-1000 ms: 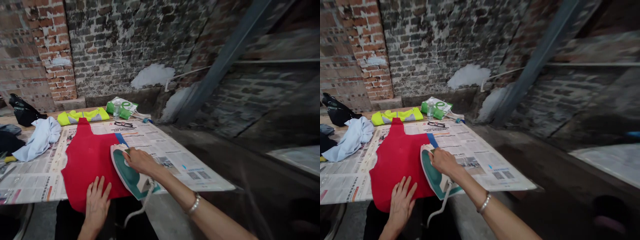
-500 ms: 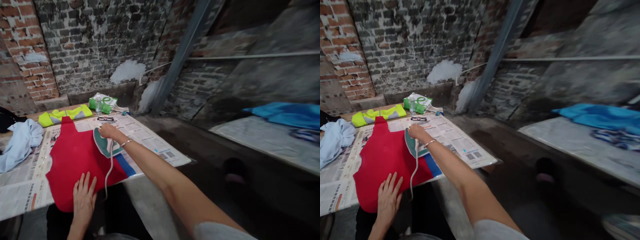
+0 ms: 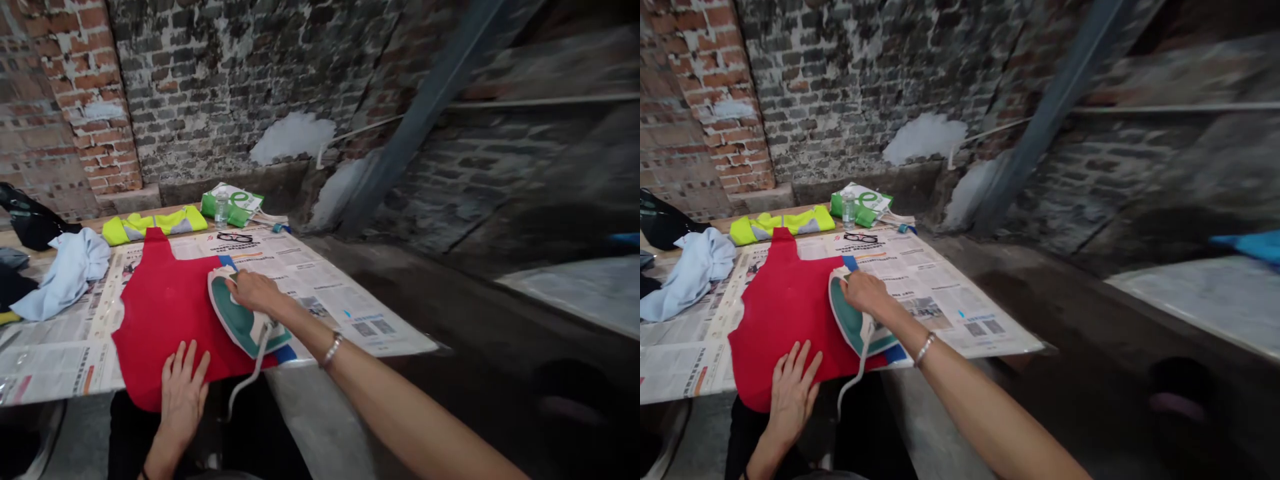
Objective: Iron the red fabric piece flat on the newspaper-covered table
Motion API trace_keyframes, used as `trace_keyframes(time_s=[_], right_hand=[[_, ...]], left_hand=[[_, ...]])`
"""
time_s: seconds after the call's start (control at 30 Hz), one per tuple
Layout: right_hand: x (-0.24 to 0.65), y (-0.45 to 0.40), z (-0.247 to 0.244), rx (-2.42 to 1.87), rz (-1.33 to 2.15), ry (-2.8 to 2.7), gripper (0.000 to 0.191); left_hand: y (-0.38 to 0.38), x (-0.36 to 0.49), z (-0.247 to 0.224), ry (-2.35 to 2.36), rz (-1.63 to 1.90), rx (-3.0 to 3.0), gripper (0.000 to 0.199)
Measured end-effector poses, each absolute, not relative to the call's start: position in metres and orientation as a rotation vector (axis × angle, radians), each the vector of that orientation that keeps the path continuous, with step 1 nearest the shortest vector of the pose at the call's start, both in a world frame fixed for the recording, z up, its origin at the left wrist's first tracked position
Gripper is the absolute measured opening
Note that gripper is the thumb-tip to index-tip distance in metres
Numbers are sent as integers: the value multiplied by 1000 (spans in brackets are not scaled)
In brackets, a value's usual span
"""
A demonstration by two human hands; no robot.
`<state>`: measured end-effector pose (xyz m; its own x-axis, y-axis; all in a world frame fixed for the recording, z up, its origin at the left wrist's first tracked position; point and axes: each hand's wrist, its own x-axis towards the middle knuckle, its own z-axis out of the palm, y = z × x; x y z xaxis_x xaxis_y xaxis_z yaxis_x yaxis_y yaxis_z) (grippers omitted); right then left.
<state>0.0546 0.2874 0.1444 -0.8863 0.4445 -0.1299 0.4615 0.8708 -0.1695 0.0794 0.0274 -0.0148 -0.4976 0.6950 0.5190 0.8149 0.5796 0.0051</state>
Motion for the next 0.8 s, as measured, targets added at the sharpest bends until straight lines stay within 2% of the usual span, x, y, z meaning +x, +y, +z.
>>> trace_keyframes(time_s=[0.2,0.43,0.57,0.8], right_hand=[[-22,291,164,652,-342,2950,50],[11,290,158,407,-347,2881,50],[31,282,151,449,-334,2887,49],[-27,268,158,353,-375,2941,48]], left_hand=[[26,82,-12,-2382,-277,-1234,58],[26,85,-16,-2420,-307,-1230,63],[28,86,-19,-2398,-363,-1219,64],[27,85,-16,-2407,-301,-1234,61]])
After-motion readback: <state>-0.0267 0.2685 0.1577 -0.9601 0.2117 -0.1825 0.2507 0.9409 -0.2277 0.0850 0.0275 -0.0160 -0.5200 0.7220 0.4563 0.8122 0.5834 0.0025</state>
